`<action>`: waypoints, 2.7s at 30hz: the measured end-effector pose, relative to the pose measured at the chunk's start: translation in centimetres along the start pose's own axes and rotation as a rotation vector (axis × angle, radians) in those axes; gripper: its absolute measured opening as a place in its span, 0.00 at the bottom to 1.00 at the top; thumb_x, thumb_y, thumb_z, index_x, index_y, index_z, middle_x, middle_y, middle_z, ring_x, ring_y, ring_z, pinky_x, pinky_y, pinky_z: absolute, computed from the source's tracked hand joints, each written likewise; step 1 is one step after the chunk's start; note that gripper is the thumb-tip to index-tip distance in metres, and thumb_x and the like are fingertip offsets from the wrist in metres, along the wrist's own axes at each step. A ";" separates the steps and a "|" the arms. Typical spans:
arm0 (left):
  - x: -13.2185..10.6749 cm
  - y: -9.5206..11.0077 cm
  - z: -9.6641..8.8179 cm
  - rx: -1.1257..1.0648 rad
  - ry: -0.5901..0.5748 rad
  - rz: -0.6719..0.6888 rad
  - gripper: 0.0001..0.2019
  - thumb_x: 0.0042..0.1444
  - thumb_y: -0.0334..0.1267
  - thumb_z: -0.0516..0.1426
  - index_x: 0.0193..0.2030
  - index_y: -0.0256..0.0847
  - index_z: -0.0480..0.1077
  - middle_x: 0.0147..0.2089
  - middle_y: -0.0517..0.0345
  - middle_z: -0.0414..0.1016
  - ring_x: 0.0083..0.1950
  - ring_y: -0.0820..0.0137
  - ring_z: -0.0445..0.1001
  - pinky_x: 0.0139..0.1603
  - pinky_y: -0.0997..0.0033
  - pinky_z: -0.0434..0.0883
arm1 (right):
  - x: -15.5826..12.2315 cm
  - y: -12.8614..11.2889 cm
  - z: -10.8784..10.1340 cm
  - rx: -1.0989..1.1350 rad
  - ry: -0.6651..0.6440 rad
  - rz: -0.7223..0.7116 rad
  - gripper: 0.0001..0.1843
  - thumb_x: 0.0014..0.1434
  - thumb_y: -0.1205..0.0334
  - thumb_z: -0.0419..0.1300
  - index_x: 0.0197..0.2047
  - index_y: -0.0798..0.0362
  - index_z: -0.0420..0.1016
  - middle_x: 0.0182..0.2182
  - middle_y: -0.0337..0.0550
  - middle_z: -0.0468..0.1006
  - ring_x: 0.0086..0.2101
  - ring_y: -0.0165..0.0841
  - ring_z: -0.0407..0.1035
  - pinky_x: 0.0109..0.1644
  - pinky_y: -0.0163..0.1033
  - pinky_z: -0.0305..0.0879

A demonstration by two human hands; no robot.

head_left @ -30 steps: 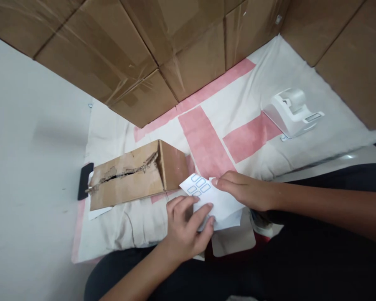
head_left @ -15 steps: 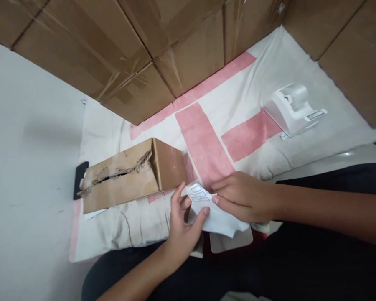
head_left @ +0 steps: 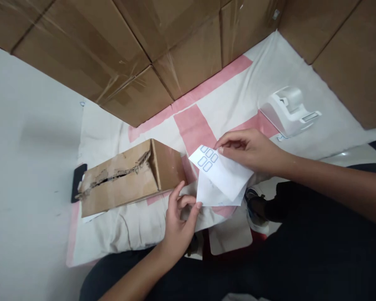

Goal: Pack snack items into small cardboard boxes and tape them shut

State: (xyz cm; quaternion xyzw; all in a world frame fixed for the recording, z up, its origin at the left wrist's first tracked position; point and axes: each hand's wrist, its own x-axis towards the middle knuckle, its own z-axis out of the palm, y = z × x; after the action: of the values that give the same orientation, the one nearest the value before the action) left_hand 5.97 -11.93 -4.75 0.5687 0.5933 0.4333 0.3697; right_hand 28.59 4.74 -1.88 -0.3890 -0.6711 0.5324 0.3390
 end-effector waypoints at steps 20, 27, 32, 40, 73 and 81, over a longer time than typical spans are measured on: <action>0.6 -2.5 0.0 0.134 0.034 0.103 0.24 0.65 0.32 0.59 0.65 0.45 0.58 0.37 0.62 0.77 0.41 0.75 0.78 0.49 0.72 0.74 | -0.7 0.0 -0.8 -0.256 -0.426 0.019 0.17 0.64 0.53 0.57 0.27 0.55 0.69 0.20 0.33 0.62 0.22 0.24 0.55 0.27 0.35 0.48; 0.5 -3.1 -0.1 0.161 0.033 0.095 0.23 0.65 0.34 0.59 0.64 0.45 0.58 0.38 0.60 0.78 0.41 0.73 0.78 0.48 0.70 0.74 | -0.4 0.8 -3.0 -0.316 -0.472 -0.010 0.26 0.66 0.49 0.56 0.21 0.53 0.55 0.20 0.32 0.56 0.22 0.24 0.53 0.28 0.36 0.48; 0.4 -3.1 -0.1 0.154 -0.014 0.041 0.25 0.65 0.34 0.59 0.66 0.45 0.57 0.38 0.60 0.78 0.40 0.73 0.78 0.48 0.70 0.74 | -1.0 1.2 -4.1 -0.183 -0.600 0.038 0.23 0.68 0.50 0.55 0.25 0.54 0.64 0.21 0.34 0.66 0.23 0.25 0.61 0.29 0.34 0.53; 0.8 -2.3 0.5 0.142 -0.090 0.107 0.22 0.67 0.31 0.56 0.64 0.46 0.58 0.37 0.61 0.77 0.39 0.75 0.78 0.44 0.76 0.74 | -1.4 1.6 -5.3 -0.189 -0.650 0.016 0.23 0.68 0.49 0.56 0.24 0.54 0.62 0.21 0.32 0.62 0.23 0.24 0.57 0.28 0.33 0.50; 1.3 -3.8 0.1 0.197 0.034 -0.073 0.09 0.65 0.42 0.58 0.45 0.42 0.64 0.37 0.58 0.72 0.38 0.72 0.74 0.40 0.74 0.72 | -2.7 0.0 -11.7 -0.143 -0.004 -0.093 0.23 0.67 0.48 0.60 0.24 0.54 0.70 0.22 0.37 0.69 0.26 0.26 0.63 0.32 0.37 0.58; 1.3 -3.9 -0.1 0.245 0.034 -0.038 0.09 0.66 0.42 0.58 0.46 0.42 0.63 0.36 0.59 0.73 0.37 0.73 0.75 0.39 0.76 0.73 | -1.7 0.1 -10.2 0.105 -0.014 -0.128 0.21 0.65 0.49 0.63 0.27 0.55 0.71 0.22 0.37 0.72 0.22 0.24 0.62 0.27 0.33 0.57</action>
State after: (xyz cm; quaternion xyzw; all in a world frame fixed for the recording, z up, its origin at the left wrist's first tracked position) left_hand 4.37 -10.59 -8.32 0.5907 0.6587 0.3603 0.2955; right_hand 38.31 7.84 0.03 -0.3231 -0.6681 0.5468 0.3875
